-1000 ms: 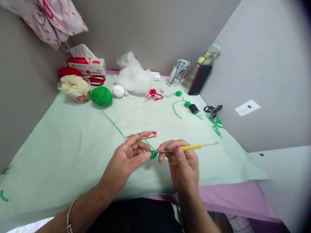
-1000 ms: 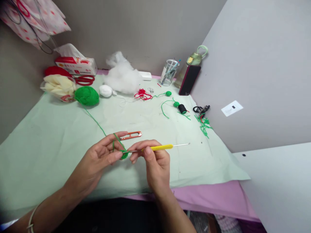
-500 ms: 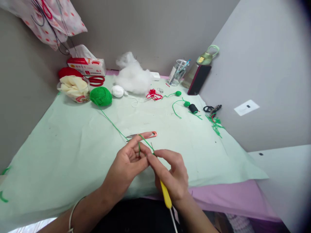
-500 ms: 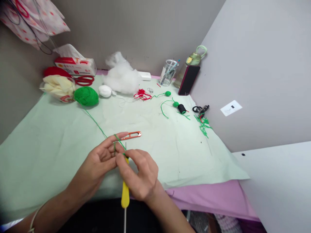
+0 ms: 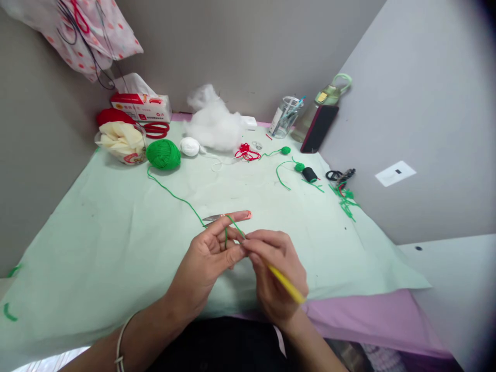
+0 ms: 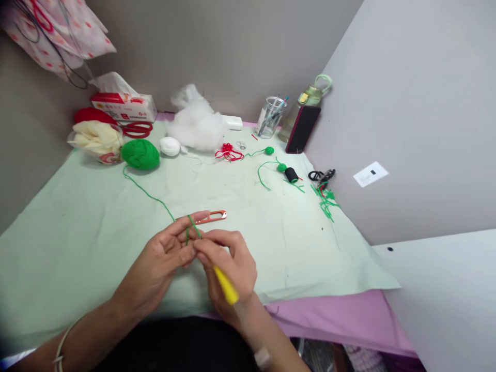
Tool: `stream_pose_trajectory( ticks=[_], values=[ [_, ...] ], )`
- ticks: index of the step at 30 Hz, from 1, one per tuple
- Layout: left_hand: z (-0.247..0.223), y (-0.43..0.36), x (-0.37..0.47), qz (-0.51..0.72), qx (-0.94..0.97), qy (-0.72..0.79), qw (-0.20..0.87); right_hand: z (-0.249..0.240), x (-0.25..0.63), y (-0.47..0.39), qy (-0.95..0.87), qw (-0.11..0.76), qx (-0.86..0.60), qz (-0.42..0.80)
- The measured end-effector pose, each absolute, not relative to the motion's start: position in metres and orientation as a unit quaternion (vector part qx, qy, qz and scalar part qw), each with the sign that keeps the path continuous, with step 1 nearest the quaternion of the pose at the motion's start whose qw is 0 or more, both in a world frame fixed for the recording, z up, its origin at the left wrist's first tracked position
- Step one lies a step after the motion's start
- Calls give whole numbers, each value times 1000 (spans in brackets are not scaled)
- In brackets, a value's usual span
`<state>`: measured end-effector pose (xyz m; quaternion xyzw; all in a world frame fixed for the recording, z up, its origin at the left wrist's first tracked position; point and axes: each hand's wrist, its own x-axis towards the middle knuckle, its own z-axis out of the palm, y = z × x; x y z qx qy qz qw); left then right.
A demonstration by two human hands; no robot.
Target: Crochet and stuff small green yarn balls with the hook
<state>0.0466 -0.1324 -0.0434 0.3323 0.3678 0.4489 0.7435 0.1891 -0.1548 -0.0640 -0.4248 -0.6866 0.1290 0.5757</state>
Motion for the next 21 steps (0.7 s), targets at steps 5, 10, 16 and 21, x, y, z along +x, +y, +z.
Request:
stream_pose_trajectory(
  ticks=[5, 10, 16, 21],
  values=[
    [-43, -126, 44, 405, 218, 312, 831, -63, 194, -154, -656, 600, -433, 147],
    [-43, -126, 43, 442, 285, 344, 778, -56, 195, -145, -542, 661, -369, 365],
    [-42, -131, 43, 448, 351, 350, 744, -60, 194, -142, -526, 649, -372, 404],
    [-39, -128, 39, 432, 377, 378, 727, -58, 197, -138, -456, 659, -334, 495]
  ],
)
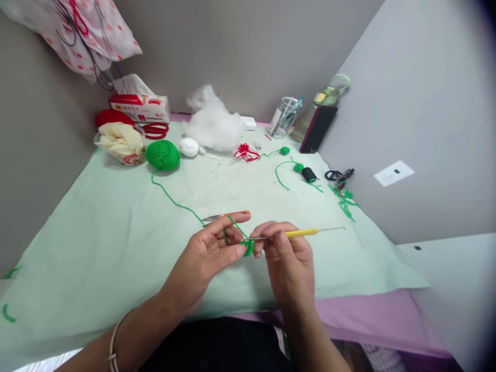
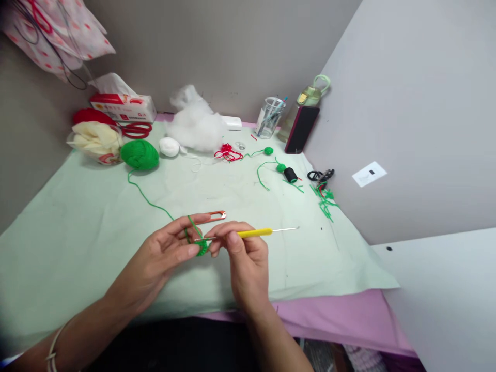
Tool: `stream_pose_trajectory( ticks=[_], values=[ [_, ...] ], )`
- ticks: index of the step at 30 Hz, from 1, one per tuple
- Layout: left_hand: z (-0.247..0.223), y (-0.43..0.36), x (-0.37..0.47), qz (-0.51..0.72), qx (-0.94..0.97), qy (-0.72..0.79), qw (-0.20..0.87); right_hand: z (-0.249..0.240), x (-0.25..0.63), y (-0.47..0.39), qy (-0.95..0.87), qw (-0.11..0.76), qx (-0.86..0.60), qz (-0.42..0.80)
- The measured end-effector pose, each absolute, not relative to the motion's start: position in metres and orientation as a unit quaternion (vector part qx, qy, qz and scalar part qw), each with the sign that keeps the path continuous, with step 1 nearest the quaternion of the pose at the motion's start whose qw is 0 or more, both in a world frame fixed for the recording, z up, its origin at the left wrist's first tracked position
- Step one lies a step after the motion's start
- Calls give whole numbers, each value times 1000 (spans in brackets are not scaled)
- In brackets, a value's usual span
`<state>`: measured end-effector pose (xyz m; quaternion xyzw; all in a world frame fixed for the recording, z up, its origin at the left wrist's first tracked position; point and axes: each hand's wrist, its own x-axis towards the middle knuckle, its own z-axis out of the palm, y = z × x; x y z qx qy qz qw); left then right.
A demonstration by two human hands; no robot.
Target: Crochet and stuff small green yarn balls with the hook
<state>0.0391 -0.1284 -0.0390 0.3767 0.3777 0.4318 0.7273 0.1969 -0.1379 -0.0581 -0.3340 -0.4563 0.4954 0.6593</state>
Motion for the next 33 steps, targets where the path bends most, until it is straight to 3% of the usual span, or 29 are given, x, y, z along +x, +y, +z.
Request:
stream_pose_trajectory(
  ticks=[7, 22, 28, 30, 33],
  values=[
    [-35, -130, 35, 428, 383, 394, 717, -55, 203, -141, -511, 635, -342, 468],
    [-45, -135, 38, 465, 469, 457, 596, -54, 206, -156, -774, 505, -373, 80],
    [-47, -135, 39, 441, 382, 398, 708, -58, 203, -158, -808, 446, -378, -67],
    [-44, -133, 40, 415, 309, 362, 776, -57, 202, -157, -792, 463, -394, -51],
    [-40, -130, 40, 404, 247, 323, 820, -56, 200, -155, -705, 568, -412, 100]
  ],
)
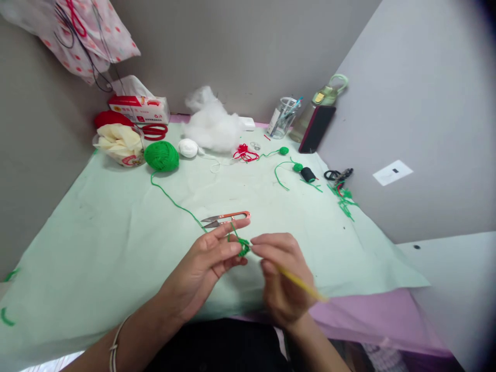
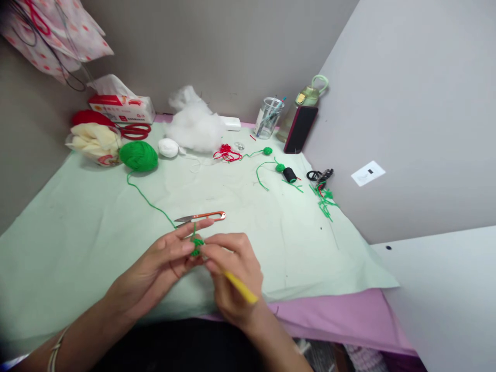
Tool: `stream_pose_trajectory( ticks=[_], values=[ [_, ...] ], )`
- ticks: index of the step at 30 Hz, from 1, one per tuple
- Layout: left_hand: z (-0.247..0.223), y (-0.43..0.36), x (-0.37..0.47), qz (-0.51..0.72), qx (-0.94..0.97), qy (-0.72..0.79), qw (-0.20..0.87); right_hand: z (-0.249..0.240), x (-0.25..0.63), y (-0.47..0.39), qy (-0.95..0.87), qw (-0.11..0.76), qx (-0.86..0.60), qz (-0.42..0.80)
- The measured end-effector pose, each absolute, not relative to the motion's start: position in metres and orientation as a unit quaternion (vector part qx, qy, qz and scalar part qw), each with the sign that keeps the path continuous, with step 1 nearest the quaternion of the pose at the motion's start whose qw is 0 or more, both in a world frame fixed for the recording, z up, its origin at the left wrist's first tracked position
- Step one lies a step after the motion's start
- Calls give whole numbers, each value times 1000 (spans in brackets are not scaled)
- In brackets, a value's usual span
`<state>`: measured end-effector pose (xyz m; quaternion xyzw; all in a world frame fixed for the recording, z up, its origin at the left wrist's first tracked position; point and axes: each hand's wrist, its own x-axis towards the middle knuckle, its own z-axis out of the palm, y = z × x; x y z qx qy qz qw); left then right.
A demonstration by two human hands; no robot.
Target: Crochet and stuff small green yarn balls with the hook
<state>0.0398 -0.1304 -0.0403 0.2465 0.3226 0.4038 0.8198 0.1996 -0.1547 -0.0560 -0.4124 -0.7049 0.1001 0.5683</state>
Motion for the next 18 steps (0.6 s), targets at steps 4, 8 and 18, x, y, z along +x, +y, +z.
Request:
stream_pose_trajectory(
  ticks=[4, 8, 18],
  values=[
    [-39, -130, 40, 436, 316, 349, 767, -55, 195, -149, -581, 649, -394, 294],
    [-42, -133, 38, 437, 370, 376, 729, -55, 192, -149, -583, 637, -391, 317],
    [-45, -131, 31, 461, 395, 399, 688, -56, 197, -152, -525, 674, -365, 370]
  ],
)
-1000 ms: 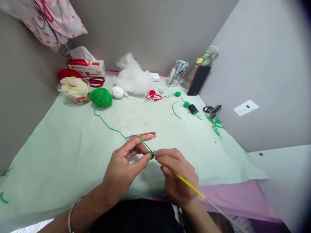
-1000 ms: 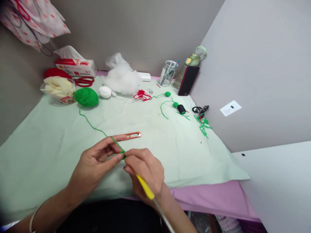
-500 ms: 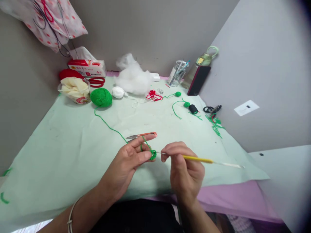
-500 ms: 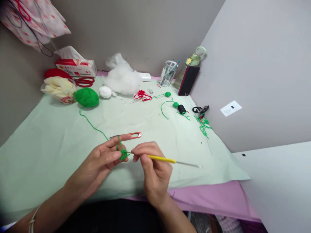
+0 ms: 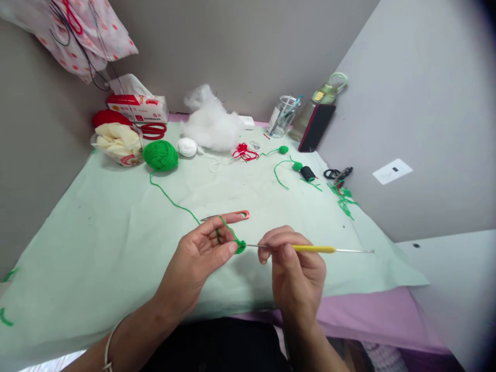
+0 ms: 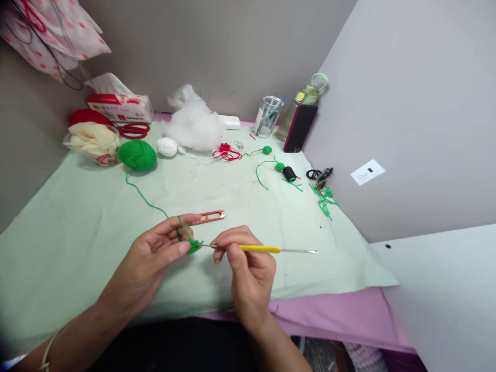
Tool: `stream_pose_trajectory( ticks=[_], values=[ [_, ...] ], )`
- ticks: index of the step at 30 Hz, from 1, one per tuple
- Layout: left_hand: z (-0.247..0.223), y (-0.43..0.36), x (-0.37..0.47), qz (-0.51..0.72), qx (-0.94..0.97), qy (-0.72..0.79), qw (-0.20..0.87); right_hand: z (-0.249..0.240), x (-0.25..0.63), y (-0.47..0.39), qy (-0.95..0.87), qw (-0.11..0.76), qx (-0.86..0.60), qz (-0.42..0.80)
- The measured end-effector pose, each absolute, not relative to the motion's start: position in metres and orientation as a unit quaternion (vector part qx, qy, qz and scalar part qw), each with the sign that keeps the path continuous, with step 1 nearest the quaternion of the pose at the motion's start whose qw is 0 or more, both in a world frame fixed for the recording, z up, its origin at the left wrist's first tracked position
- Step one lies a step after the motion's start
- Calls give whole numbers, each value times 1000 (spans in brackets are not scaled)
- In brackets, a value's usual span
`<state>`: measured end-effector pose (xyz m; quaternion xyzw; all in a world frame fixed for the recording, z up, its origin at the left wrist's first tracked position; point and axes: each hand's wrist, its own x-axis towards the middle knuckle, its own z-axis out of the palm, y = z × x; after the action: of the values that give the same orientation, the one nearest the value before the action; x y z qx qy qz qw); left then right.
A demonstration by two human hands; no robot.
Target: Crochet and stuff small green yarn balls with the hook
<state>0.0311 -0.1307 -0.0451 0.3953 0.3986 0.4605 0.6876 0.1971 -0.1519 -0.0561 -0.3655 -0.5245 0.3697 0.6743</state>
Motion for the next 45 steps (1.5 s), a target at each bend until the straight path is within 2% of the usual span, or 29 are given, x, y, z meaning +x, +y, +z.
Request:
stream_pose_trajectory(
  ticks=[4, 8, 12, 15, 18, 22, 27, 35, 40, 45],
  values=[
    [-47, -133, 35, 448, 394, 380, 707, -57, 196, -149, -533, 662, -347, 397],
    [-47, -134, 40, 432, 378, 372, 729, -57, 194, -150, -577, 635, -376, 351],
    [-44, -134, 45, 443, 344, 376, 738, -63, 189, -153, -646, 607, -414, 207],
    [-43, -132, 46, 432, 267, 340, 791, -69, 189, -154, -690, 582, -421, 93],
    [-45, -128, 44, 418, 211, 318, 824, -67, 193, -151, -629, 628, -419, 187],
    [-46, -127, 42, 447, 270, 335, 785, -60, 194, -146, -512, 681, -366, 374],
    [-46, -131, 42, 440, 349, 359, 746, -61, 188, -144, -535, 657, -364, 387],
    [-43, -129, 35, 448, 390, 393, 701, -61, 193, -141, -442, 660, -335, 506],
    [-42, -130, 33, 444, 403, 393, 697, -58, 197, -142, -486, 646, -331, 487],
    [-46, -131, 33, 451, 416, 398, 682, -50, 200, -149, -613, 617, -365, 332]
  ],
)
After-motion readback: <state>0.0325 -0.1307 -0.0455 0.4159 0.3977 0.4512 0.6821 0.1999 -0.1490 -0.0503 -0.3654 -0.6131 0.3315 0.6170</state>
